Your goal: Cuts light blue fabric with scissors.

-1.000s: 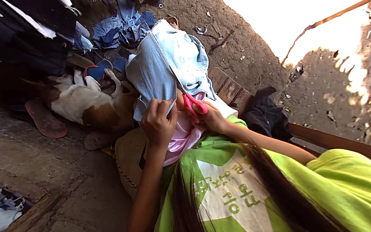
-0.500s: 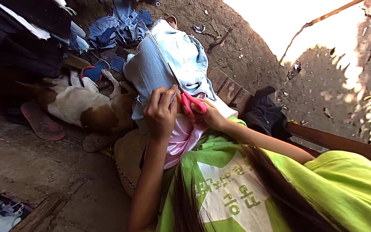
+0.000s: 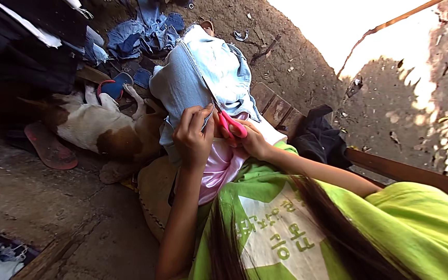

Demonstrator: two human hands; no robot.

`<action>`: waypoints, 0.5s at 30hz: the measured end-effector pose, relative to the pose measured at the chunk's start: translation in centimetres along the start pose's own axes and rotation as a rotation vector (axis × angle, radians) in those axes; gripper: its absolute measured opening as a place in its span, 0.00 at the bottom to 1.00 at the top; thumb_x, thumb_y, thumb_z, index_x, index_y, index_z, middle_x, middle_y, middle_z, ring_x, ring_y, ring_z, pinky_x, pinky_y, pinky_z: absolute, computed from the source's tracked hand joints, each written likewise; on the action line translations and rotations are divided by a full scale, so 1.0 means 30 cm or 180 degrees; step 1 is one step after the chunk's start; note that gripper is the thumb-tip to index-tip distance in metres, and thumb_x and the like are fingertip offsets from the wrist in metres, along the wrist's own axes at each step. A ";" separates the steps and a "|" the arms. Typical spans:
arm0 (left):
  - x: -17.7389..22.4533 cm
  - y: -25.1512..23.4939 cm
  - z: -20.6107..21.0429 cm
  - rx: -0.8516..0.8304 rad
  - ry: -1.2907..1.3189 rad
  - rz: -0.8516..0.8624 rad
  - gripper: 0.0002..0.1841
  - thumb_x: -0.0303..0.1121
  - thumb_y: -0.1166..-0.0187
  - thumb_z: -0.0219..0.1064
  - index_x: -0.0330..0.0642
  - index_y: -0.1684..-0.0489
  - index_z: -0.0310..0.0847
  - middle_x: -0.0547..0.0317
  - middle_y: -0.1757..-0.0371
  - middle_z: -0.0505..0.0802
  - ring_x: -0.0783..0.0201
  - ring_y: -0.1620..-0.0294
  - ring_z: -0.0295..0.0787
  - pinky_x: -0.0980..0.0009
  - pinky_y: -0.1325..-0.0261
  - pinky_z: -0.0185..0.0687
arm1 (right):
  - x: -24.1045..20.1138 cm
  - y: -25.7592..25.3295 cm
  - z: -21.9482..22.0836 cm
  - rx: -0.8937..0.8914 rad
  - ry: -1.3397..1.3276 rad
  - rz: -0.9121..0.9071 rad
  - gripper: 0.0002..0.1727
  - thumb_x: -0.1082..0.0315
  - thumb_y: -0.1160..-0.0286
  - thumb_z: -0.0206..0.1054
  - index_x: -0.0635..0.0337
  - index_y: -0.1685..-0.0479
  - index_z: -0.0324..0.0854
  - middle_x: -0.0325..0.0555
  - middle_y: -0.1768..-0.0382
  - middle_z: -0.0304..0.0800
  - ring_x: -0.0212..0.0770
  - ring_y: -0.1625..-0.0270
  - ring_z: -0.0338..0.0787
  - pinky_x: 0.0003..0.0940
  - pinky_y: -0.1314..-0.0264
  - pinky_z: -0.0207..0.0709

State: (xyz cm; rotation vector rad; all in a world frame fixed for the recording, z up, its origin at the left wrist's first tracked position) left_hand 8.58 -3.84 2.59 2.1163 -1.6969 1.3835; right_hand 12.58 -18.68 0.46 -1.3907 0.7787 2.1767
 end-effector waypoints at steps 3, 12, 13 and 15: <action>0.001 0.000 0.000 0.0006 0.0013 -0.0014 0.06 0.26 0.23 0.71 0.32 0.58 0.93 0.47 0.61 0.91 0.67 0.59 0.88 0.81 0.54 0.80 | -0.007 -0.006 0.005 0.0031 0.0009 0.0104 0.20 0.57 0.12 0.42 0.49 0.70 0.75 0.27 0.86 0.69 0.21 0.85 0.68 0.17 0.82 0.62; -0.001 -0.005 -0.003 0.0052 0.0119 0.0002 0.07 0.26 0.23 0.72 0.32 0.58 0.93 0.47 0.60 0.91 0.68 0.57 0.89 0.82 0.52 0.80 | -0.015 -0.028 0.005 -0.0025 0.0052 0.0117 0.20 0.54 0.13 0.42 0.48 0.69 0.75 0.29 0.86 0.68 0.22 0.86 0.67 0.16 0.83 0.60; 0.000 -0.004 -0.003 0.0057 0.0114 0.0004 0.06 0.26 0.23 0.72 0.32 0.58 0.94 0.48 0.61 0.91 0.68 0.58 0.89 0.82 0.53 0.80 | -0.013 -0.027 0.005 -0.0016 0.0072 0.0076 0.20 0.54 0.13 0.42 0.49 0.69 0.75 0.29 0.86 0.68 0.22 0.85 0.67 0.16 0.83 0.60; 0.001 -0.003 -0.003 0.0046 0.0106 -0.0006 0.06 0.26 0.23 0.72 0.32 0.58 0.94 0.47 0.61 0.91 0.68 0.58 0.89 0.82 0.53 0.80 | -0.012 -0.023 0.006 0.0019 0.0124 0.0007 0.21 0.53 0.12 0.41 0.49 0.69 0.75 0.29 0.86 0.68 0.22 0.85 0.68 0.16 0.82 0.61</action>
Point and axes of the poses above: each hand's wrist, its own y-axis away from the middle knuckle, its own z-axis out of the palm, x = y × z, the point moved 2 cm from there along -y, towards the middle knuckle
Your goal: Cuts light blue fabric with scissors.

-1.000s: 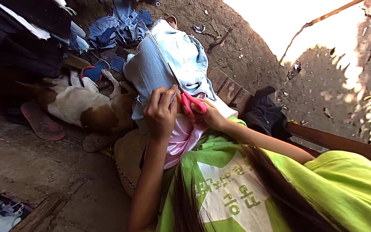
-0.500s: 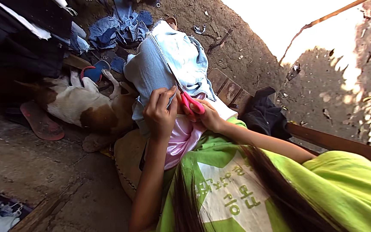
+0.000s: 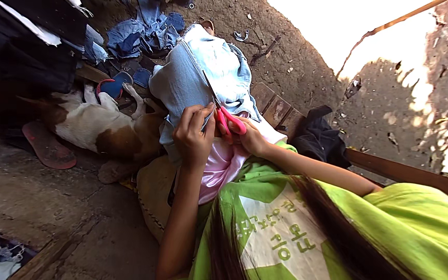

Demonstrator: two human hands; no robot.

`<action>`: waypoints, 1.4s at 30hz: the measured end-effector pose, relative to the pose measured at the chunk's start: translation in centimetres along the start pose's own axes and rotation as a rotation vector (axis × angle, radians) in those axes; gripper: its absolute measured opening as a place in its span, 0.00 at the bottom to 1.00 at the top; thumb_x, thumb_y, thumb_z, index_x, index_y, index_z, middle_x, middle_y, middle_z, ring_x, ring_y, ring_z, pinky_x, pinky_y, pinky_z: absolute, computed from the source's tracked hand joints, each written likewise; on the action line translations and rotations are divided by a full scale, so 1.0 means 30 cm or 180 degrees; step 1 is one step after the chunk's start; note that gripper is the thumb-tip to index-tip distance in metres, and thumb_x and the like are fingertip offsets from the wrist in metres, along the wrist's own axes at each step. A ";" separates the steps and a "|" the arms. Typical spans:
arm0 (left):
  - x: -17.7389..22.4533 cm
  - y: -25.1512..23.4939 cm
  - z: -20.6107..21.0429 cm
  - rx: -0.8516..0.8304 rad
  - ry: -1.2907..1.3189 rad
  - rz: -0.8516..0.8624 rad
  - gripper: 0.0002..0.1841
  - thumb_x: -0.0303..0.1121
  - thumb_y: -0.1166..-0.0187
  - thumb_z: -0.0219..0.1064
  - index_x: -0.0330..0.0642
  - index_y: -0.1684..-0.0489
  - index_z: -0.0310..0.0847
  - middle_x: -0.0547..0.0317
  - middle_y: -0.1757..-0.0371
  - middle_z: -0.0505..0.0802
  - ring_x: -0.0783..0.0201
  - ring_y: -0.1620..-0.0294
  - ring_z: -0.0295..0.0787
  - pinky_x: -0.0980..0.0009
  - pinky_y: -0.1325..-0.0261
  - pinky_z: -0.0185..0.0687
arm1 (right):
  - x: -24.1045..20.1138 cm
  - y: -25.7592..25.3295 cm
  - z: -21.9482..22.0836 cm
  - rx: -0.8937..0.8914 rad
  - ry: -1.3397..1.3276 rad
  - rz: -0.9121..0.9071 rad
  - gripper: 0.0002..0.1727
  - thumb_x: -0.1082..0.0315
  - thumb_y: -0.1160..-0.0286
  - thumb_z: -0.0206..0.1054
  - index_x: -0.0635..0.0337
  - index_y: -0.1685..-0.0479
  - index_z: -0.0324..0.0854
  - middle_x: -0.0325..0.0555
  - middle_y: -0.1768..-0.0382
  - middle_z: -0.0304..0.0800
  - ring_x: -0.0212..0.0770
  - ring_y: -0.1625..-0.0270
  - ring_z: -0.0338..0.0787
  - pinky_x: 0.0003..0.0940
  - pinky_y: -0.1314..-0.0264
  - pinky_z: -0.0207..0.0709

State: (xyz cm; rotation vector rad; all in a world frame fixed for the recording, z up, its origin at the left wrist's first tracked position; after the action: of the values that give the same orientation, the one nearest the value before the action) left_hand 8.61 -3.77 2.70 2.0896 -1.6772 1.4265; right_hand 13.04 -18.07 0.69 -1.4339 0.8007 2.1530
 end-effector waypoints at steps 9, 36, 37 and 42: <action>-0.001 0.002 0.001 -0.0004 0.0011 -0.0028 0.07 0.26 0.23 0.72 0.32 0.58 0.94 0.47 0.60 0.92 0.68 0.57 0.89 0.82 0.53 0.80 | -0.005 0.002 -0.001 0.0063 -0.0105 0.0047 0.21 0.52 0.12 0.44 0.48 0.70 0.76 0.28 0.86 0.69 0.21 0.85 0.68 0.15 0.83 0.61; -0.004 -0.001 0.005 0.0063 0.0024 0.0007 0.06 0.25 0.26 0.73 0.31 0.60 0.94 0.45 0.63 0.92 0.65 0.60 0.89 0.81 0.54 0.79 | 0.001 -0.010 -0.013 -0.0051 -0.0307 0.0089 0.22 0.51 0.11 0.45 0.48 0.71 0.76 0.29 0.86 0.69 0.21 0.86 0.68 0.15 0.83 0.61; -0.004 -0.001 0.005 0.0065 0.0033 0.0008 0.06 0.25 0.26 0.73 0.31 0.60 0.94 0.45 0.63 0.92 0.65 0.60 0.89 0.81 0.54 0.79 | 0.003 -0.010 -0.014 -0.0052 -0.0310 0.0066 0.22 0.51 0.11 0.45 0.49 0.72 0.76 0.29 0.86 0.69 0.21 0.86 0.68 0.15 0.83 0.61; -0.003 -0.003 0.005 0.0067 0.0035 0.0010 0.06 0.24 0.26 0.72 0.31 0.60 0.94 0.44 0.63 0.92 0.65 0.60 0.89 0.81 0.54 0.80 | -0.005 -0.030 -0.021 -0.0055 -0.0441 0.0134 0.21 0.55 0.11 0.44 0.47 0.73 0.76 0.26 0.85 0.72 0.18 0.85 0.68 0.13 0.83 0.60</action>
State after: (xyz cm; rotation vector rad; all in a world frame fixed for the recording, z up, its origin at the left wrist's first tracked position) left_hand 8.76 -3.77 2.59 2.0870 -1.6695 1.4603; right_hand 14.10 -17.82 0.44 -1.2704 0.7696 2.2676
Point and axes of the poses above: each hand's wrist, its own y-axis away from the middle knuckle, its own z-axis out of the palm, x = y × z, the point moved 2 cm from there along -y, towards the middle knuckle
